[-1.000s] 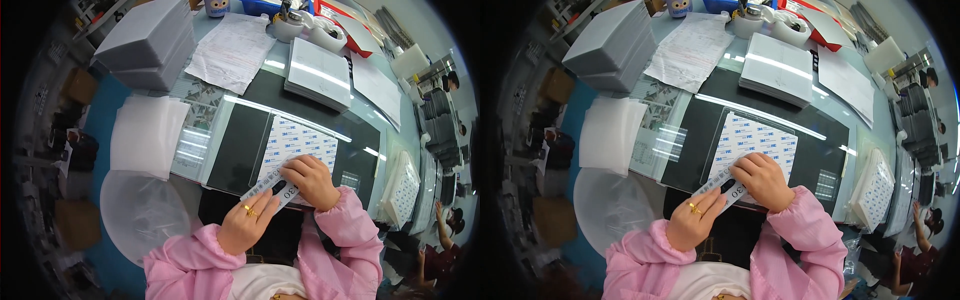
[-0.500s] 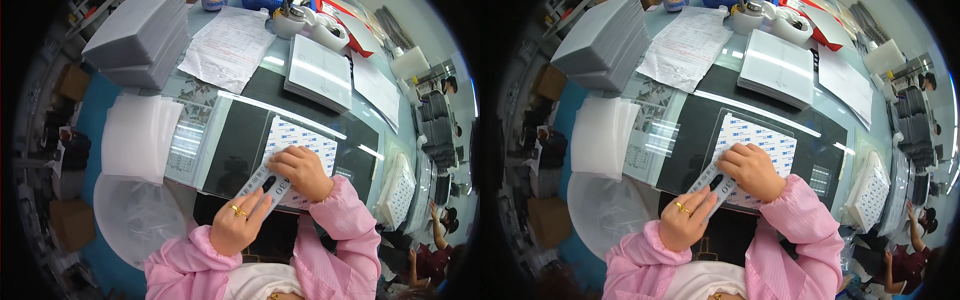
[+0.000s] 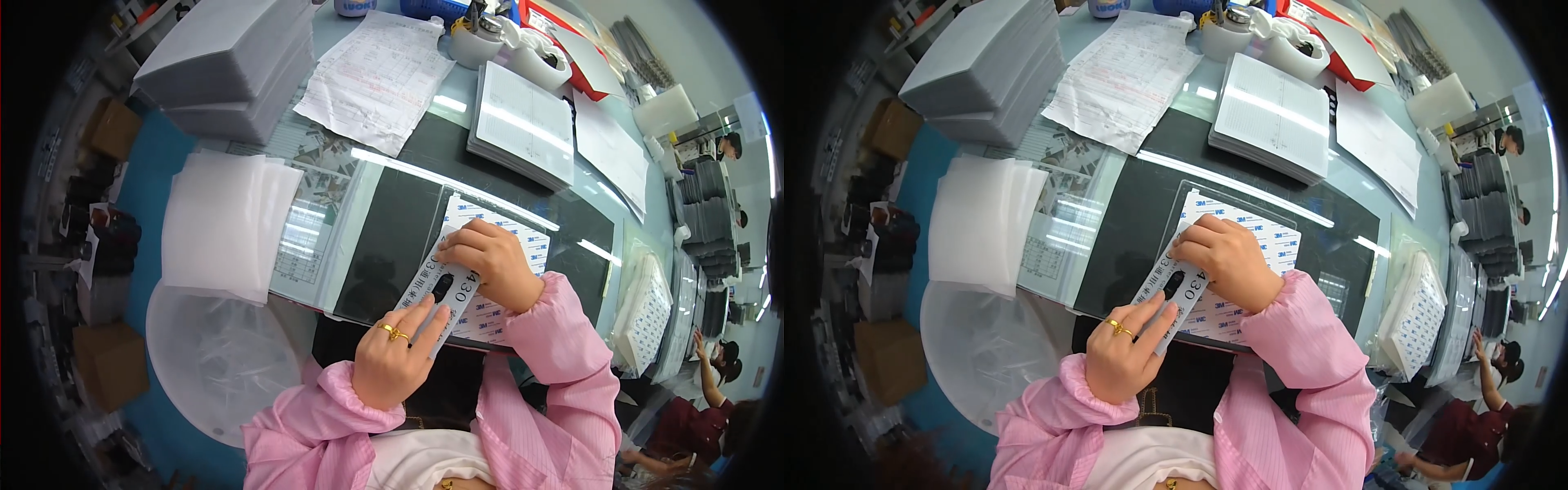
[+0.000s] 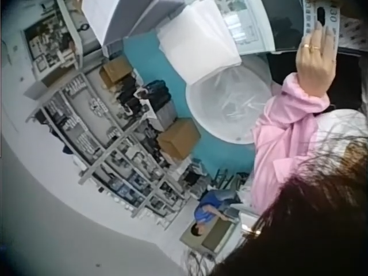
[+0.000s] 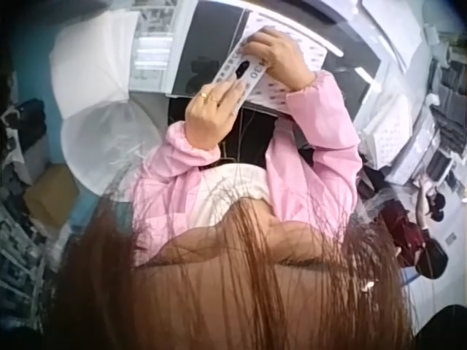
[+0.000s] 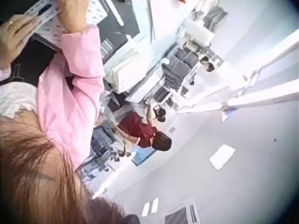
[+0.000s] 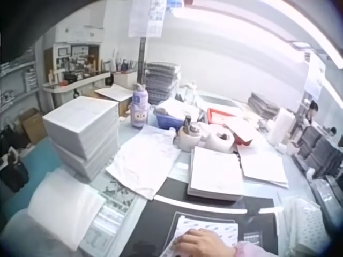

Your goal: Apply adhesive labels or protective films to flat square components on a workbench.

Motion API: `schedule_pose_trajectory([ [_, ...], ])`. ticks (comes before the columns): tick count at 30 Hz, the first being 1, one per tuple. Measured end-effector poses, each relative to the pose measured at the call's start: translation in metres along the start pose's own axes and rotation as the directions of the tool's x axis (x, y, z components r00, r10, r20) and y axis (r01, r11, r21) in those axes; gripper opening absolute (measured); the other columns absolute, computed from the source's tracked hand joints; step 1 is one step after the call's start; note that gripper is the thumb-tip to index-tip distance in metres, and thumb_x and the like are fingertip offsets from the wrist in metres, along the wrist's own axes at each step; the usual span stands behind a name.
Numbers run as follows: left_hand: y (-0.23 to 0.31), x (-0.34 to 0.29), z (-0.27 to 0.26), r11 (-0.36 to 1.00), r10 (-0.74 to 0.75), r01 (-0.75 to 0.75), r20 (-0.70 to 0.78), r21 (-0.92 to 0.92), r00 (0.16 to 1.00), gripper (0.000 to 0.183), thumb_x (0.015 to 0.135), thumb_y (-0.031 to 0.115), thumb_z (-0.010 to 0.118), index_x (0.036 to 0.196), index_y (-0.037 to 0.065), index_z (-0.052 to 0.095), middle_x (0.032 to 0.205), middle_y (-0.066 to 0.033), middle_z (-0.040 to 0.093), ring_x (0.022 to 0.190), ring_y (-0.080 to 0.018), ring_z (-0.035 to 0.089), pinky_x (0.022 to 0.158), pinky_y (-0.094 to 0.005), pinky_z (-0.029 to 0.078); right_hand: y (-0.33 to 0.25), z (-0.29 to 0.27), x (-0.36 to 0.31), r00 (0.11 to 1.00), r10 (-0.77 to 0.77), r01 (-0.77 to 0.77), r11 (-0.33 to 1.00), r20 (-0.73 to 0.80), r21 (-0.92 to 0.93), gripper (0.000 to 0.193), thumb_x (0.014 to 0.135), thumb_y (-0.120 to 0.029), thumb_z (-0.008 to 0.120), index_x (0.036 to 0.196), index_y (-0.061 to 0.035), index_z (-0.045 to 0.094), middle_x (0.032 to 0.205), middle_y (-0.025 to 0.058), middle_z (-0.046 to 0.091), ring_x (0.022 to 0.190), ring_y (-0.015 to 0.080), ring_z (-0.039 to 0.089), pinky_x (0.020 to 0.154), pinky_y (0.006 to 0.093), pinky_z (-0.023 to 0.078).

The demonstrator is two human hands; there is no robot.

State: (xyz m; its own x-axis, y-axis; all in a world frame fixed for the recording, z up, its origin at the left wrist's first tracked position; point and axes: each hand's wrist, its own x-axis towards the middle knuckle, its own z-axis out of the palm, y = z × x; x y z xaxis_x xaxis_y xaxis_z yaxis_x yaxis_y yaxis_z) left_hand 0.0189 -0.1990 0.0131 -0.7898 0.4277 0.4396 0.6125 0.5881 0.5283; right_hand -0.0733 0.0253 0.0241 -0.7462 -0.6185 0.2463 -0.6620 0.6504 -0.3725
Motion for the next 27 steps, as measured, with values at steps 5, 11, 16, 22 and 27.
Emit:
schedule_pose_trajectory([
  [5, 0.009, -0.01, -0.002, 1.0, -0.017, 0.017, 0.014, -0.025, 1.0, 0.049, 0.075, 0.005, 0.072, 0.124, 0.006, 0.072, 0.123, -0.0135, 0.07, 0.1, -0.025, 0.069, 0.084, -0.0352, 0.059, -0.012, -0.004, -0.007, 0.999, 0.001, 0.0, 1.0, 0.032, -0.019, 0.045, 0.054, -0.006, 0.083, 0.098, -0.0114, 0.073, 0.099, -0.0012, 0.068, 0.093, 0.0224, 0.063, 0.075, 0.0341, 0.057],
  [11, 0.006, -0.012, -0.002, 0.997, -0.014, 0.014, 0.009, -0.078, 1.0, 0.045, 0.079, 0.008, 0.073, 0.124, 0.007, 0.073, 0.122, -0.0113, 0.071, 0.1, -0.0228, 0.069, 0.083, -0.0336, 0.059, -0.016, -0.004, -0.012, 0.998, 0.058, -0.058, 0.998, 0.028, -0.005, 0.045, 0.052, -0.008, 0.084, 0.096, -0.0129, 0.073, 0.096, -0.0014, 0.069, 0.091, 0.0223, 0.064, 0.072, 0.0348, 0.057],
  [16, -0.009, 0.002, 0.0, 0.999, -0.021, 0.019, -0.039, -0.05, 0.999, 0.044, 0.08, 0.007, 0.072, 0.124, 0.008, 0.073, 0.121, -0.0112, 0.071, 0.101, -0.0249, 0.068, 0.085, -0.035, 0.059, -0.005, 0.004, 0.004, 0.996, 0.086, -0.086, 0.996, -0.026, -0.017, 0.038, 0.056, -0.009, 0.084, 0.093, -0.0131, 0.074, 0.096, -0.0012, 0.069, 0.091, 0.0227, 0.064, 0.072, 0.0347, 0.057],
  [22, -0.05, 0.011, -0.025, 0.993, -0.073, 0.091, -0.235, 0.068, 0.969, 0.036, 0.083, 0.001, 0.068, 0.117, 0.006, 0.075, 0.114, -0.011, 0.075, 0.102, -0.0272, 0.072, 0.085, -0.0374, 0.058, 0.01, 0.006, 0.026, 0.914, 0.289, -0.308, 0.951, -0.284, -0.022, 0.034, 0.075, -0.01, 0.081, 0.106, -0.0077, 0.069, 0.106, 0.0103, 0.07, 0.095, 0.0304, 0.068, 0.077, 0.0398, 0.056],
  [27, -0.069, -0.001, -0.036, 0.942, -0.178, 0.215, -0.161, 0.257, 0.971, 0.042, 0.081, -0.004, 0.069, 0.121, 0.008, 0.074, 0.124, -0.0052, 0.072, 0.114, -0.0267, 0.066, 0.093, -0.038, 0.055, 0.014, -0.018, 0.035, 0.635, 0.694, -0.771, 0.595, 0.34, 0.227, 0.03, 0.094, -0.023, 0.075, 0.081, 0.004, 0.07, 0.065, 0.0101, 0.068, 0.048, 0.0177, 0.066, 0.045, 0.0276, 0.049],
])
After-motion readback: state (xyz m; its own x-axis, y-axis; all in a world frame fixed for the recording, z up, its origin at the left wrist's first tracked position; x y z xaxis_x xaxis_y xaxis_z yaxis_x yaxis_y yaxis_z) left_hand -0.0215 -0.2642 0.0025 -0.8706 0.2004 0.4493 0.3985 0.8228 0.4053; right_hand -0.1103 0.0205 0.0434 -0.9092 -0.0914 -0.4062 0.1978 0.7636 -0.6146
